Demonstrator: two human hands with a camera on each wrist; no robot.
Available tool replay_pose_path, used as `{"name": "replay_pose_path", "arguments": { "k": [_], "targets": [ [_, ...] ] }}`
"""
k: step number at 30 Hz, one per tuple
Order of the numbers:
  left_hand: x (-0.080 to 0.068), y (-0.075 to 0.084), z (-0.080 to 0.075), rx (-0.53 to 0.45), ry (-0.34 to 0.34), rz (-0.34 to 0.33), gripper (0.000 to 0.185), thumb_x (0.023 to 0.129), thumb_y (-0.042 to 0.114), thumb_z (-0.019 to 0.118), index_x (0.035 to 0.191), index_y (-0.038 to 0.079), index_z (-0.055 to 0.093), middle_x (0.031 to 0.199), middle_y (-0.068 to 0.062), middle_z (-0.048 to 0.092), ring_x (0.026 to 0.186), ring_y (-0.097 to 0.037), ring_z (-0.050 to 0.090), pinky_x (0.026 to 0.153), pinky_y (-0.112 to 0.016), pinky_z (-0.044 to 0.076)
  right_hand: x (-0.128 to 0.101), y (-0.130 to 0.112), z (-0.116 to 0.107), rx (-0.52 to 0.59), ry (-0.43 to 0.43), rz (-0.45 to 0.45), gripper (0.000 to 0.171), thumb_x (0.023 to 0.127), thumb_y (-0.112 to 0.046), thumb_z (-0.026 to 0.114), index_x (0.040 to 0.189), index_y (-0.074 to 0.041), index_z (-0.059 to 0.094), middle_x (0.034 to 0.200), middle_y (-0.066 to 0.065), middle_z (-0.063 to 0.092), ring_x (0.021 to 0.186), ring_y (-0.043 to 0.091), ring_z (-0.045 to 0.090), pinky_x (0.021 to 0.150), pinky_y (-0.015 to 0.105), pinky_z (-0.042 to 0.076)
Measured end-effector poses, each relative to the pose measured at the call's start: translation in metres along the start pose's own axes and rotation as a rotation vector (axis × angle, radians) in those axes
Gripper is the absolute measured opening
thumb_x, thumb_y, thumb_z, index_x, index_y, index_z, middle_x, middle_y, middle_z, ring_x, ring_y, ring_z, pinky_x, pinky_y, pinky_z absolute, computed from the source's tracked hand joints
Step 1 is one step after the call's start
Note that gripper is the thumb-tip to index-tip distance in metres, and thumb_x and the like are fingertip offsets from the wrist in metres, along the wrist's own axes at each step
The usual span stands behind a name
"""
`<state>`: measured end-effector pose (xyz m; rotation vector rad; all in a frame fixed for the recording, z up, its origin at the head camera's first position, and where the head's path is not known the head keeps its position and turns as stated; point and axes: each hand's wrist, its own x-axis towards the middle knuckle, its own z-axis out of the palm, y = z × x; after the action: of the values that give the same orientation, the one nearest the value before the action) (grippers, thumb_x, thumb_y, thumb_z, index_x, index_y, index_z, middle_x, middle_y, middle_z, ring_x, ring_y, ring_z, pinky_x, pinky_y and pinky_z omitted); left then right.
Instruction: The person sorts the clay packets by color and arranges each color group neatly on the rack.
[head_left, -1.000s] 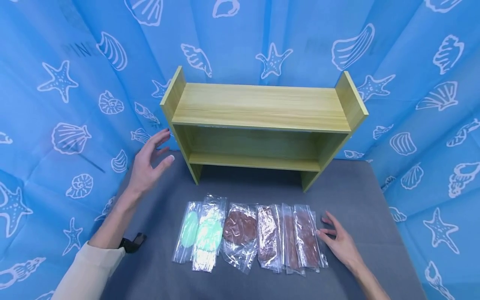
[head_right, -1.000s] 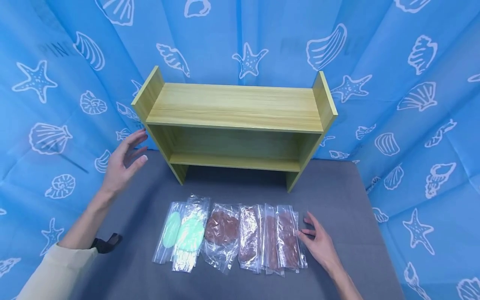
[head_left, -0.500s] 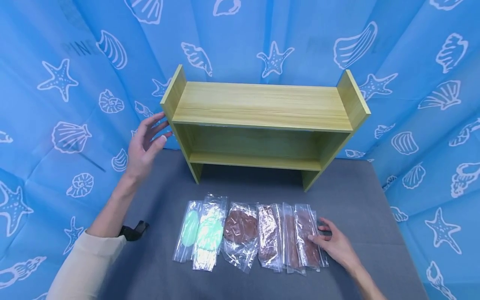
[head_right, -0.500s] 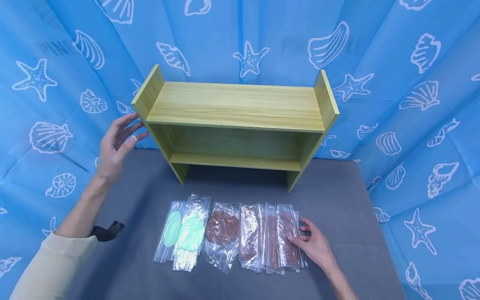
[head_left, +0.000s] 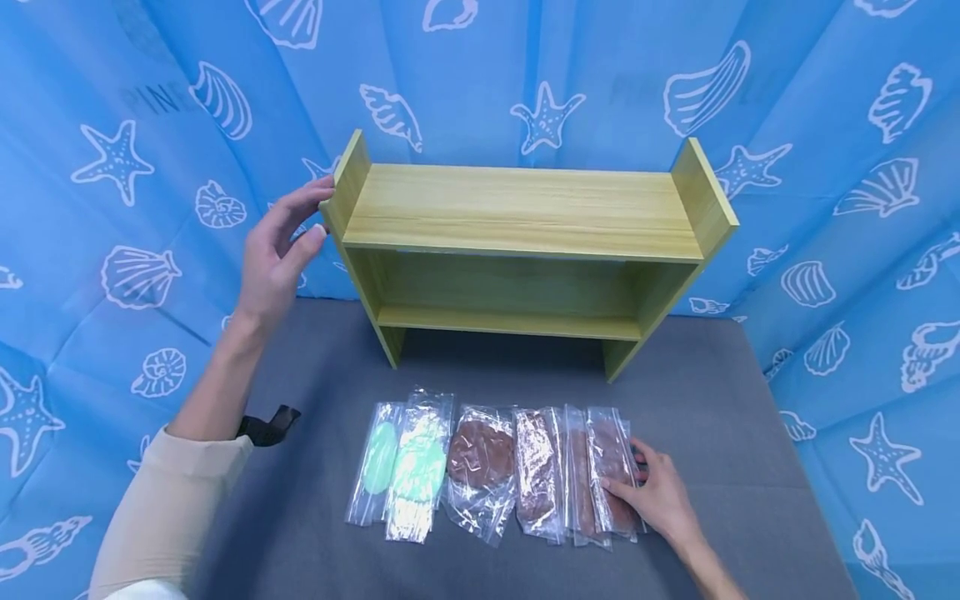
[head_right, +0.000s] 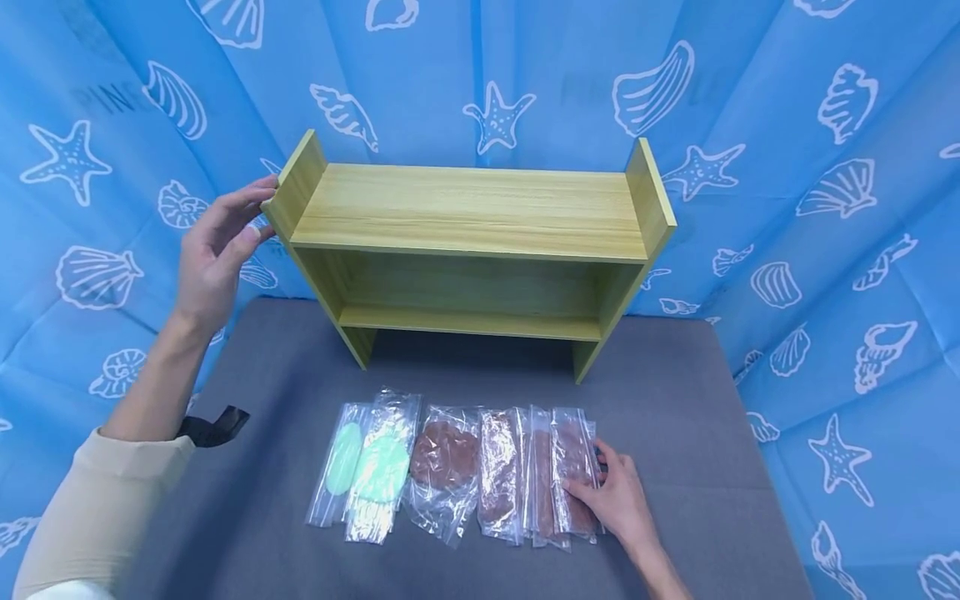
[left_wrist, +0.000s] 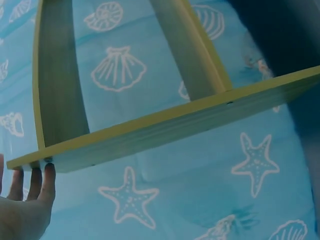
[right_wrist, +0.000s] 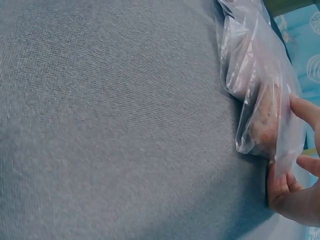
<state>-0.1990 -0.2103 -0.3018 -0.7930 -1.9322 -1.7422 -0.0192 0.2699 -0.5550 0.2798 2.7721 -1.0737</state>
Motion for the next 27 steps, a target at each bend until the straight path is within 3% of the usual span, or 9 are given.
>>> {"name": "replay_pose_path", "arguments": {
  "k": [2,8,13,17,20,23,27],
  "targets": [
    [0.004,0.0,-0.001,0.036,-0.016,-0.002,0.039,0.096,0.012,0.056,0.133,0.0,0.059,0.144,-0.015,0.052,0.138,-0.027,0.043,0.111,-0.036,0.037,0.001,-0.001,0.001,-0.013,0.005,-0.004,0.094,0.073,-0.041,0.088,0.144,0.002,0.043,0.122,0.032,0.052,0.1,0.042,0.065,0.08,0.051,0.052],
    [0.01,-0.003,-0.003,0.011,-0.028,-0.002,0.039,0.096,0.008,0.054,0.133,-0.003,0.058,0.143,-0.018,0.052,0.138,-0.027,0.043,0.114,-0.038,0.032,0.002,-0.002,0.003,-0.049,0.007,-0.005,0.097,0.074,-0.04,0.087,0.146,0.004,0.04,0.12,0.031,0.058,0.099,0.04,0.063,0.08,0.051,0.05],
    [0.014,-0.004,-0.002,0.08,-0.037,-0.063,0.039,0.097,0.01,0.055,0.135,0.0,0.059,0.147,-0.015,0.049,0.14,-0.024,0.04,0.114,-0.036,0.032,0.001,-0.001,0.004,-0.011,-0.01,0.019,0.101,0.075,-0.042,0.086,0.15,0.002,0.033,0.122,0.033,0.059,0.107,0.045,0.06,0.089,0.058,0.046],
    [0.017,-0.004,0.001,0.096,-0.041,-0.132,0.039,0.098,0.013,0.057,0.135,0.002,0.059,0.156,-0.008,0.038,0.145,-0.022,0.032,0.117,-0.037,0.027,0.0,0.001,0.005,0.037,0.01,0.028,0.1,0.076,-0.041,0.085,0.153,-0.004,0.032,0.132,0.033,0.053,0.116,0.048,0.055,0.093,0.062,0.043],
    [0.018,-0.005,0.002,0.07,-0.028,-0.177,0.037,0.099,0.016,0.057,0.134,0.003,0.059,0.158,-0.004,0.033,0.145,-0.022,0.032,0.115,-0.036,0.031,-0.001,0.002,0.005,0.086,0.033,0.005,0.098,0.078,-0.038,0.085,0.155,-0.008,0.031,0.139,0.033,0.047,0.124,0.05,0.049,0.097,0.066,0.038],
    [0.018,-0.006,0.002,0.037,-0.011,-0.202,0.035,0.1,0.018,0.057,0.132,0.004,0.06,0.156,-0.006,0.038,0.138,-0.025,0.043,0.105,-0.031,0.042,0.0,0.003,0.005,0.153,0.055,-0.04,0.096,0.08,-0.031,0.084,0.156,-0.011,0.03,0.141,0.034,0.046,0.125,0.052,0.047,0.1,0.067,0.035],
    [0.019,-0.008,0.001,0.022,0.001,-0.222,0.034,0.102,0.02,0.054,0.132,0.005,0.06,0.153,-0.006,0.042,0.134,-0.025,0.048,0.094,-0.029,0.051,-0.001,0.004,0.007,0.194,0.093,-0.129,0.082,0.081,-0.02,0.083,0.151,-0.01,0.041,0.14,0.03,0.05,0.125,0.047,0.049,0.102,0.061,0.035]
  ]
}}
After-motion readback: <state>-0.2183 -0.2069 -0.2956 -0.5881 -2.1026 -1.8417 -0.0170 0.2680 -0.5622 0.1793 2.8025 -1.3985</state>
